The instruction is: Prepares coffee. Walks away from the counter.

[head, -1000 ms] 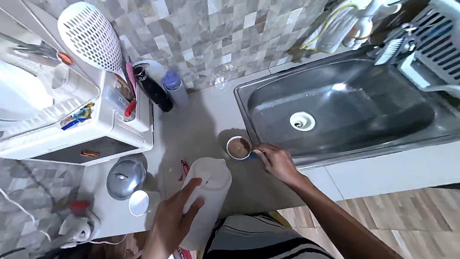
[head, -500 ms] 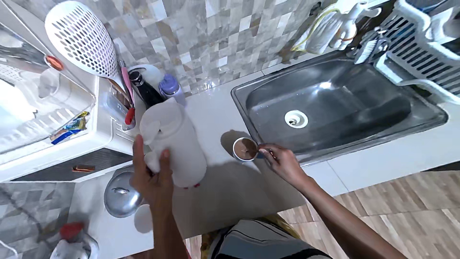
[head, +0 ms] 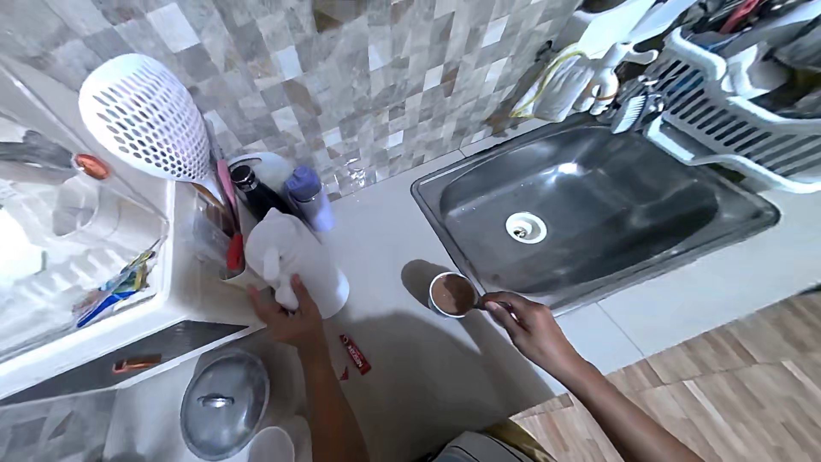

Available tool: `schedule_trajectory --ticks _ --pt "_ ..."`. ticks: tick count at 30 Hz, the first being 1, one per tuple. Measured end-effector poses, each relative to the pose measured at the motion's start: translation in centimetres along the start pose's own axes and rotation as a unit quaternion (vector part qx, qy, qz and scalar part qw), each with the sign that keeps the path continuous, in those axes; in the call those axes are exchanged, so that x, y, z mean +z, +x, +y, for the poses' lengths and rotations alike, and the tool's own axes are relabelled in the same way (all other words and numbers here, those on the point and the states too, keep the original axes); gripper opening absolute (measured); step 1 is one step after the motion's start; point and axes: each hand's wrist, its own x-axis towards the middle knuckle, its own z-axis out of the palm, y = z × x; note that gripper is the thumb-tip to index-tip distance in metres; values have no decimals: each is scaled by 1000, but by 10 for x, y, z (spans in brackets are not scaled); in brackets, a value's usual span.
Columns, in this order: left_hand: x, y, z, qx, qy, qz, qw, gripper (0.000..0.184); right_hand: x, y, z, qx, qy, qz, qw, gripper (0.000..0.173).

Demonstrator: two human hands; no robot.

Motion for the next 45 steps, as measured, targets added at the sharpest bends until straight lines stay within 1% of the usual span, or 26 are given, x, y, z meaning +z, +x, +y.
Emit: schedule_trajectory --ticks 1,3,7,10,13,16,20,23,26,29,31,33,35,37,39,42,45 --pt "-1 1 0 -11 -2 1 1000 75 1 2 -1 11 8 5 1000 32" --pt "1 2 -5 -2 -9 8 1000 77 3 6 -1 33 19 25 999 30" --pt "14 2 -28 54 -43 38 997 75 4 9 -4 70 11 39 997 30" --pt "24 5 -33 39 -31 51 997 76 5 6 -10 74 -3 36 997 29" --pt "30 13 -31 27 -36 47 998 72 6 0 -16 76 6 24 997 29" --pt "37 20 -34 30 -34 38 998 63 10 -3 -22 50 -4 29 998 28" --pt "40 26 -34 8 -51 17 999 63 16 -1 -24 -3 -51 55 997 28" --pt "43 29 -38 24 -70 8 997 61 17 0 -19 -40 -103 69 992 29" --pt "45 30 -38 30 -60 -3 998 54 18 -4 -15 -60 -130 75 987 30" --pt "46 27 -42 10 -59 -23 998 54 21 -12 -15 -75 -143 79 984 29" --pt "44 18 -43 8 -23 -21 999 58 23 -17 -19 -85 -136 75 984 28" --pt "37 0 -29 9 19 -34 999 66 25 -18 -22 -98 -127 70 985 28" --pt "23 -25 -15 0 66 -69 995 73 27 -14 -23 -110 -120 70 984 28" --pt "10 -58 -9 17 76 -100 992 75 25 -7 -23 -105 -112 65 986 27" --pt "1 -89 -11 60 33 -146 987 71 21 -1 -22 -88 -102 60 989 28" --pt "-10 -126 -9 84 -37 -218 972 59 11 7 -15 -58 -91 55 993 27" --pt "-28 -151 -5 89 -25 -281 955 47 5 7 -4 -25 -76 45 996 27"
